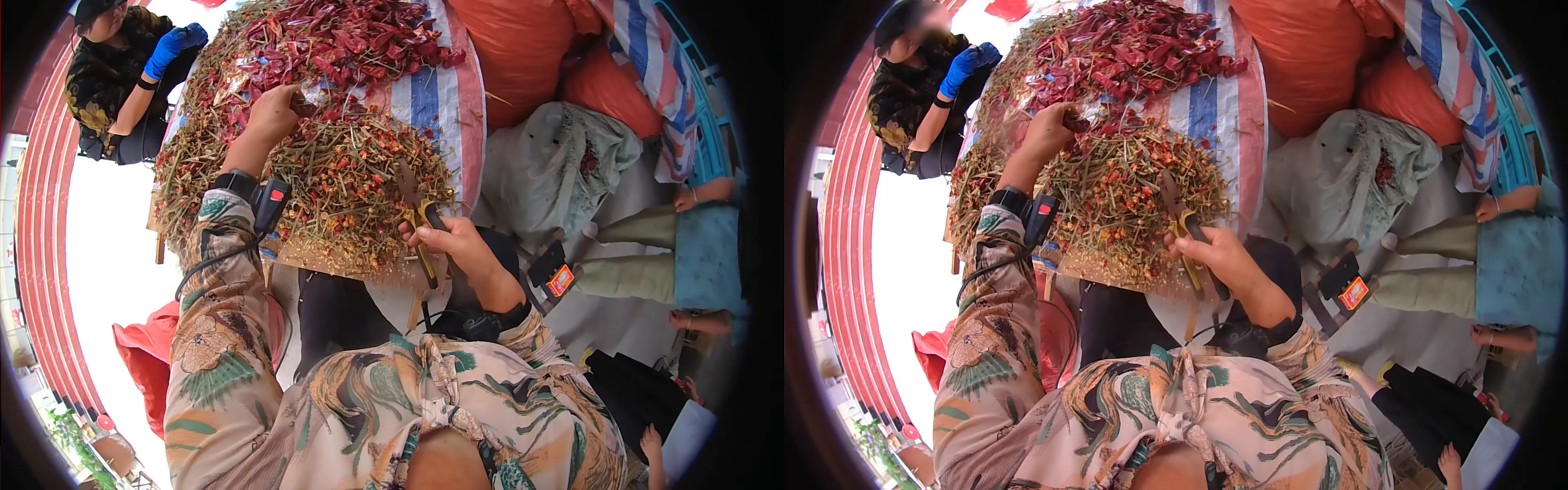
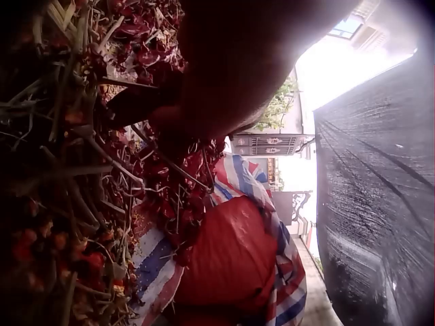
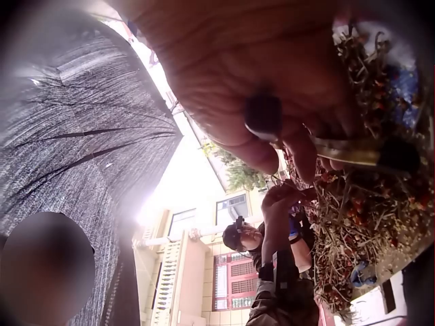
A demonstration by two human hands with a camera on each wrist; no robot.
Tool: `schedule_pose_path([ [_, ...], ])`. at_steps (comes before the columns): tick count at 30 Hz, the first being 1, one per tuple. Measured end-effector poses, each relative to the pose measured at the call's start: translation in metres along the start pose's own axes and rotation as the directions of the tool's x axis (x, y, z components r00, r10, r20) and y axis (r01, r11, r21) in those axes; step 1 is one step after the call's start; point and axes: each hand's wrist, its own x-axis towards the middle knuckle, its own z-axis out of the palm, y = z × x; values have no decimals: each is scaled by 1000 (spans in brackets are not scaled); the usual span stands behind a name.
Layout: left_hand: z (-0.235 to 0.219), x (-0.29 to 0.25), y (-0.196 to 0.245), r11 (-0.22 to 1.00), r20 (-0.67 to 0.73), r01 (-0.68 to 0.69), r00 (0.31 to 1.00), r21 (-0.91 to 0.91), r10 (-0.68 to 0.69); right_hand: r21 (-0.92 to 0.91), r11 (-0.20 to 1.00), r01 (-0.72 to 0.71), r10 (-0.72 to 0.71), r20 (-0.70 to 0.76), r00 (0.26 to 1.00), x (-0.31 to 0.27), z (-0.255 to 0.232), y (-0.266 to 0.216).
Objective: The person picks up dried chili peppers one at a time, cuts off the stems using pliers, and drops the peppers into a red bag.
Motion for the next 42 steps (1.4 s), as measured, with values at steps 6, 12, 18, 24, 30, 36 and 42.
schedule_pose_path([
  [6,-47,-71,59,963,-207,-231,958,-137,200,-20,1000,23,-24,-38,999,-14,8,3],
  [12,-12,-132,75,903,-415,-428,814,47,407,-9,998,62,-62,-38,997,-29,20,9],
  [18,23,-181,86,962,-409,-272,878,-4,247,-13,999,43,-43,-35,998,-49,33,9],
  [24,19,-184,70,982,-418,-181,890,46,184,-27,998,65,-66,-34,997,-60,43,15],
  [30,4,-189,63,999,-411,-39,911,15,42,-61,995,85,-86,-15,996,-75,53,12],
  [36,21,-219,51,988,-472,134,867,-83,-157,-54,993,103,-104,-14,994,-84,52,19],
  [42,37,-213,56,983,-422,159,888,-86,-181,-49,994,99,-98,13,995,-86,55,22],
])
